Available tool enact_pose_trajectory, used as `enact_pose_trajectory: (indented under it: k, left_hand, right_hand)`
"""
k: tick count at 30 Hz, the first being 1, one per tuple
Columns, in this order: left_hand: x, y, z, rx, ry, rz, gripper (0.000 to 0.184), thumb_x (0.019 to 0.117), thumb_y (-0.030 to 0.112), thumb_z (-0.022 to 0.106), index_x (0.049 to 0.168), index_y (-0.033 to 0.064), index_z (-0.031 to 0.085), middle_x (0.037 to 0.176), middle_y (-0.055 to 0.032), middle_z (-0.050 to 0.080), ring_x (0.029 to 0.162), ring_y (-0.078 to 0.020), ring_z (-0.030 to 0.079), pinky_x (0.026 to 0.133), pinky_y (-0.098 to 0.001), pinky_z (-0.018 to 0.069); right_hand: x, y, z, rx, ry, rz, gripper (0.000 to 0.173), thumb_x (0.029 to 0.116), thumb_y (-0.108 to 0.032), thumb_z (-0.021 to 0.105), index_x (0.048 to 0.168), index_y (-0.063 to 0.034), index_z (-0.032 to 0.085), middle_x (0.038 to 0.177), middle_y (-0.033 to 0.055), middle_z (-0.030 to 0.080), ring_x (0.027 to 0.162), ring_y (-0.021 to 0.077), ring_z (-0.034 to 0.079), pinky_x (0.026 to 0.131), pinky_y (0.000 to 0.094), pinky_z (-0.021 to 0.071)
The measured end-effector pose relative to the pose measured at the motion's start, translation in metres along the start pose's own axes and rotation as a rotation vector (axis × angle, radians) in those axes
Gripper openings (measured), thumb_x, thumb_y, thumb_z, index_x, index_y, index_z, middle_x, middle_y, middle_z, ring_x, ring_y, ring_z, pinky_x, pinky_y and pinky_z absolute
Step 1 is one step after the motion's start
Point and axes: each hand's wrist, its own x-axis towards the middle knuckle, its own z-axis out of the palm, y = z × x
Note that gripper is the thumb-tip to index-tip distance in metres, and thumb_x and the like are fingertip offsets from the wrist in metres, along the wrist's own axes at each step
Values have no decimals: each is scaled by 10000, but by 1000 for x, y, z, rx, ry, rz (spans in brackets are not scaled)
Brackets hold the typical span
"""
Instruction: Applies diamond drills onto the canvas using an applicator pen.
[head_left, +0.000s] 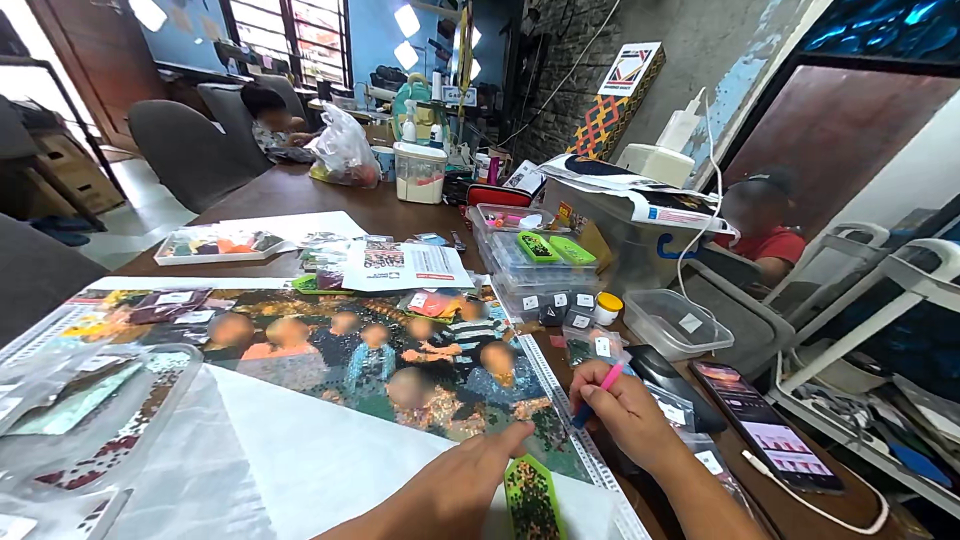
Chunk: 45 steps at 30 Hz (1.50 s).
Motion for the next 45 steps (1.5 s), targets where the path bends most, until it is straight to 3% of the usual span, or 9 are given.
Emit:
enact_pose_trajectory:
  k: [6,10,14,27,36,45]
  left_hand:
    - [0,0,2,2,22,4,1082,717,332,908,1524,-89,324,1302,-248,635,1074,-364,656,952,-490,525]
    - [1,-3,3,2,29,19,1064,720,352,901,1509,-93,342,1287,-250,636,1051,-348,659,933,-470,534]
    - [1,-3,2,9,16,3,1063,723,376,895,1500,-93,341,1221,-260,631,1012,-349,650,908,-471,536]
    - [3,-3,5,28,37,19,1071,703,375,904,1500,-78,350,1216,-241,640,981,-333,653,877,-453,544]
    - [8,10,-5,-45,-76,-171,1073,689,297,931,1511,-75,349,1263,-254,628,1021,-379,659,895,-527,535]
    - [0,0,-5,-4,-50,-70,1072,717,361,904,1487,-119,334,1166,-296,629,927,-411,648,841,-565,530]
  right_hand:
    - [-7,-6,15,171,-39,-176,268,1067,-285,439,962,-134,634,840,-76,700,703,-22,635,600,163,528]
    - [-8,-13,32,136,-131,-354,330,1108,-308,419,1004,-60,610,841,5,676,717,-16,628,632,158,537]
    - [-8,-14,42,67,-142,-418,337,1114,-307,420,999,-35,582,812,37,640,711,-10,611,651,145,522]
    - [-8,-11,40,23,-106,-401,351,1111,-310,430,960,-29,577,768,36,616,667,-9,587,619,139,504]
    - [-7,-13,41,-42,-134,-427,303,1090,-208,471,955,26,609,759,112,617,659,104,590,626,226,503]
    - [-8,-20,43,-98,-165,-361,302,1079,-209,497,969,35,637,753,132,625,671,172,609,635,311,514]
